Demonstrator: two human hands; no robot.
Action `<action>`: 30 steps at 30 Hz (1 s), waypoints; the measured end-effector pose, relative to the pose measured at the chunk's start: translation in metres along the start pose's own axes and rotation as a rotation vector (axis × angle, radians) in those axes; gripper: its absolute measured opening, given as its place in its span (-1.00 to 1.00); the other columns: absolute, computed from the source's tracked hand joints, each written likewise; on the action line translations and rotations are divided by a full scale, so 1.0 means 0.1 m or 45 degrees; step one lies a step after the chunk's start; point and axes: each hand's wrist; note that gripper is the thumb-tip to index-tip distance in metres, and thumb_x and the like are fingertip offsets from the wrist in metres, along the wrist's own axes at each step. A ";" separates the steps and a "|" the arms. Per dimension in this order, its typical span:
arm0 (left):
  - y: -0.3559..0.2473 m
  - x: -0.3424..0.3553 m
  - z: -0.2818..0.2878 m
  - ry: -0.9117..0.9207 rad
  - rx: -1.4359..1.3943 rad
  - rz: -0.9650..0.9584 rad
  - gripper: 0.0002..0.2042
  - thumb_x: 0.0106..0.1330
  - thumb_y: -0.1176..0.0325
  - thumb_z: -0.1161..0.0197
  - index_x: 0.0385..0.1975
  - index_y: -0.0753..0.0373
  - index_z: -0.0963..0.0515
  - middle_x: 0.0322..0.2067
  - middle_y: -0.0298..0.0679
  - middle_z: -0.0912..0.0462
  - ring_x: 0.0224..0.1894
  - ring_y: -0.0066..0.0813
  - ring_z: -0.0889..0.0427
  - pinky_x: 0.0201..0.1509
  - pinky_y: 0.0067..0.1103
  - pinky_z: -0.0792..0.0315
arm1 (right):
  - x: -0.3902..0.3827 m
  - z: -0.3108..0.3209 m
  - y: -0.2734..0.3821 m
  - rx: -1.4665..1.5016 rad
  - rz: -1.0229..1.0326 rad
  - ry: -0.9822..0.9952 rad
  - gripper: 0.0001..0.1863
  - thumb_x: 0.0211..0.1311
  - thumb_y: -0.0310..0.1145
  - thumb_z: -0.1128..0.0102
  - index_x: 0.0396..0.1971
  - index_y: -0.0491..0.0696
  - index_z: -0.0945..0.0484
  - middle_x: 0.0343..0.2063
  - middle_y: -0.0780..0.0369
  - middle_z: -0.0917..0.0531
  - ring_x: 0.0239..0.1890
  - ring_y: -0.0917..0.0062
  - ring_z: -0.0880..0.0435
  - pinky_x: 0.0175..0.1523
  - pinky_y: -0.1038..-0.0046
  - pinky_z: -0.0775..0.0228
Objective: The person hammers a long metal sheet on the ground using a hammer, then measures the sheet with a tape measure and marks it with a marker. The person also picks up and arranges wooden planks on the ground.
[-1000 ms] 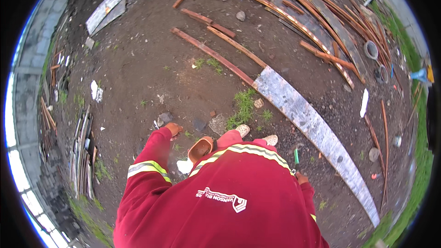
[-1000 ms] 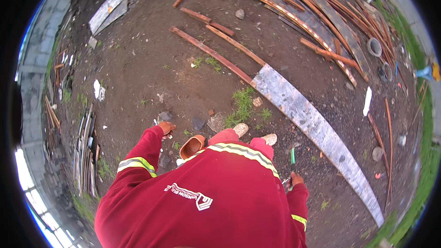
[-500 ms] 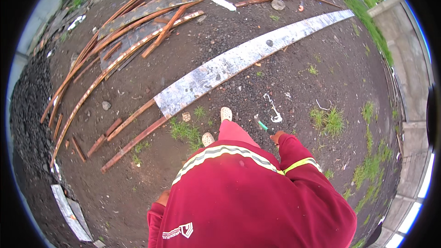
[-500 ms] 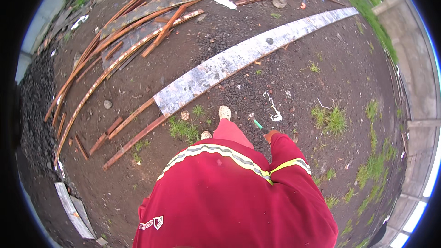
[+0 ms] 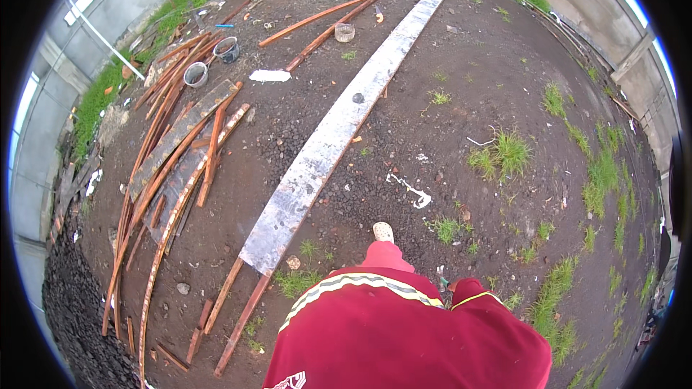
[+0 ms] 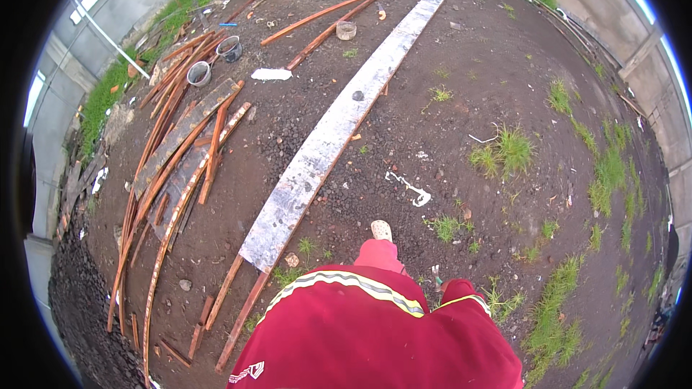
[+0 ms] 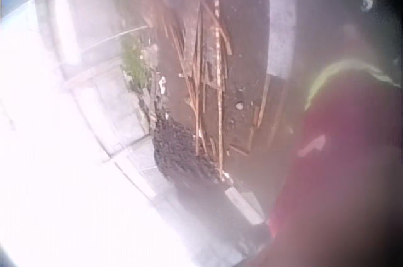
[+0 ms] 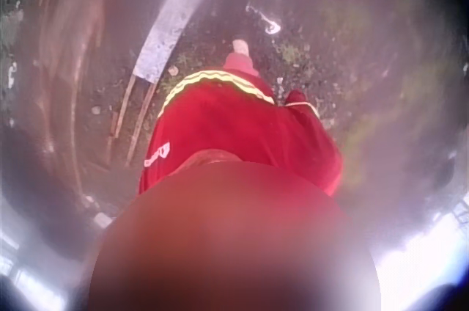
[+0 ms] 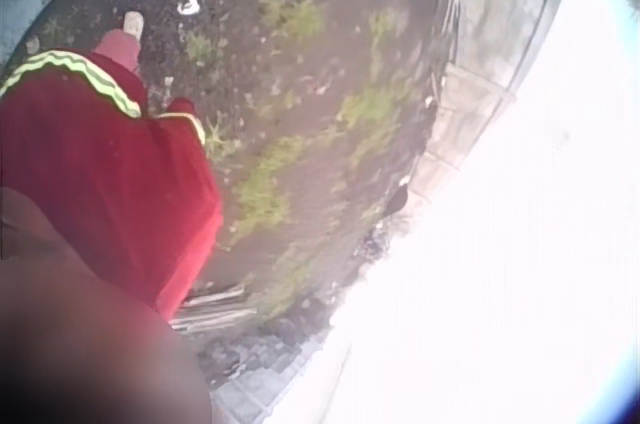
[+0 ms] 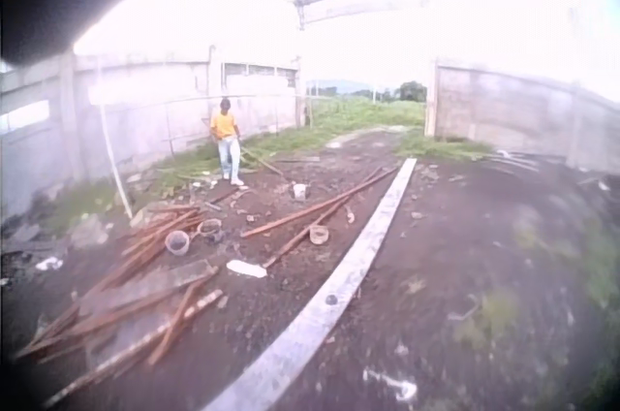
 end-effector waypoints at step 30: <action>-1.49 -0.10 -0.80 -0.283 0.158 0.268 -0.68 0.25 0.23 -0.12 -0.11 0.31 -0.43 -0.34 -0.19 -0.60 -0.35 -0.47 -0.57 -0.24 -0.59 -0.44 | -0.91 2.74 -0.64 1.933 0.843 -0.628 -0.73 0.16 -0.19 -0.14 -0.39 -0.11 -0.43 -0.66 0.29 -0.50 -0.70 0.64 -0.44 -0.61 0.54 -0.26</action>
Point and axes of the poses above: each hand's wrist, its own x-axis towards the middle knuckle, its own z-axis out of the back of the hand, y = z × x
